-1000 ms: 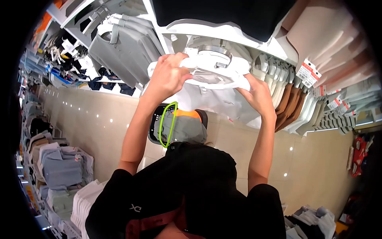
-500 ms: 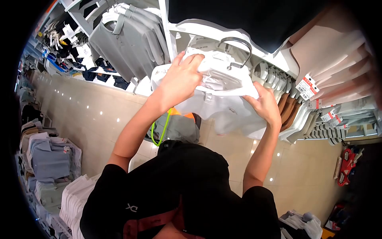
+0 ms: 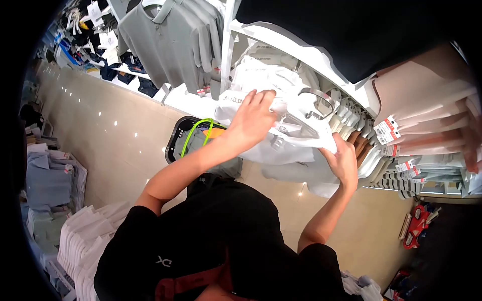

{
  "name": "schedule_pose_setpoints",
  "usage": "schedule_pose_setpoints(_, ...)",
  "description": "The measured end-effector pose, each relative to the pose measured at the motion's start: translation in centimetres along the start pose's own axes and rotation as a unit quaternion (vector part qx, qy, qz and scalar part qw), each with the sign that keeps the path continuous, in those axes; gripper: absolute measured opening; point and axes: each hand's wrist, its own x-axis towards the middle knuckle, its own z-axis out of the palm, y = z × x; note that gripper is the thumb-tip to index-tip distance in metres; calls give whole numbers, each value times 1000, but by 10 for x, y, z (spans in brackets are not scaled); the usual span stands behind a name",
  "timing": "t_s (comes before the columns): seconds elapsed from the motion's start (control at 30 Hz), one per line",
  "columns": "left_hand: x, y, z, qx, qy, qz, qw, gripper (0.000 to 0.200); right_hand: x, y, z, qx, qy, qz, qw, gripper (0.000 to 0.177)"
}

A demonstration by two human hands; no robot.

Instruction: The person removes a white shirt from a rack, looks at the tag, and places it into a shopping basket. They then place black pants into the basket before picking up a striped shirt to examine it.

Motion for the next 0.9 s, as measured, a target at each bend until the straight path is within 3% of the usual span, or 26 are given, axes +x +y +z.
schedule_pose_setpoints(0.17,1,-10,19,9,57,-8,998,16,1,6,2,5,0,10,1000,26)
schedule_pose_setpoints(0.27,8,-14,-1,12,96,-29,995,12,4,10,-1,4,29,-16,999,25)
schedule_pose_setpoints(0.33,12,-15,-26,-88,77,12,993,22,3,18,-2,5,27,-9,1000,24)
schedule_pose_setpoints(0.4,11,-10,-44,-109,105,33,988,32,2,26,-2,88,71,-11,994,25)
schedule_pose_setpoints(0.47,5,0,-54,-167,223,58,959,38,-1,32,-6,91,61,-5,994,28)
schedule_pose_setpoints(0.5,0,4,-49,-117,270,101,950,40,-2,36,-5,125,75,1,989,28)
schedule_pose_setpoints(0.6,-6,23,-38,-72,223,181,955,40,-1,45,3,174,90,3,981,27)
schedule_pose_setpoints(0.67,0,27,-30,-67,203,174,961,39,0,45,5,189,90,-4,978,28)
schedule_pose_setpoints(0.77,8,23,-25,-52,244,148,957,40,4,36,11,134,81,-33,987,28)
schedule_pose_setpoints(0.83,5,20,-16,-8,111,99,989,40,3,25,8,113,81,-27,990,27)
schedule_pose_setpoints(0.9,-1,20,-7,21,64,95,993,38,2,17,6,92,79,-18,992,26)
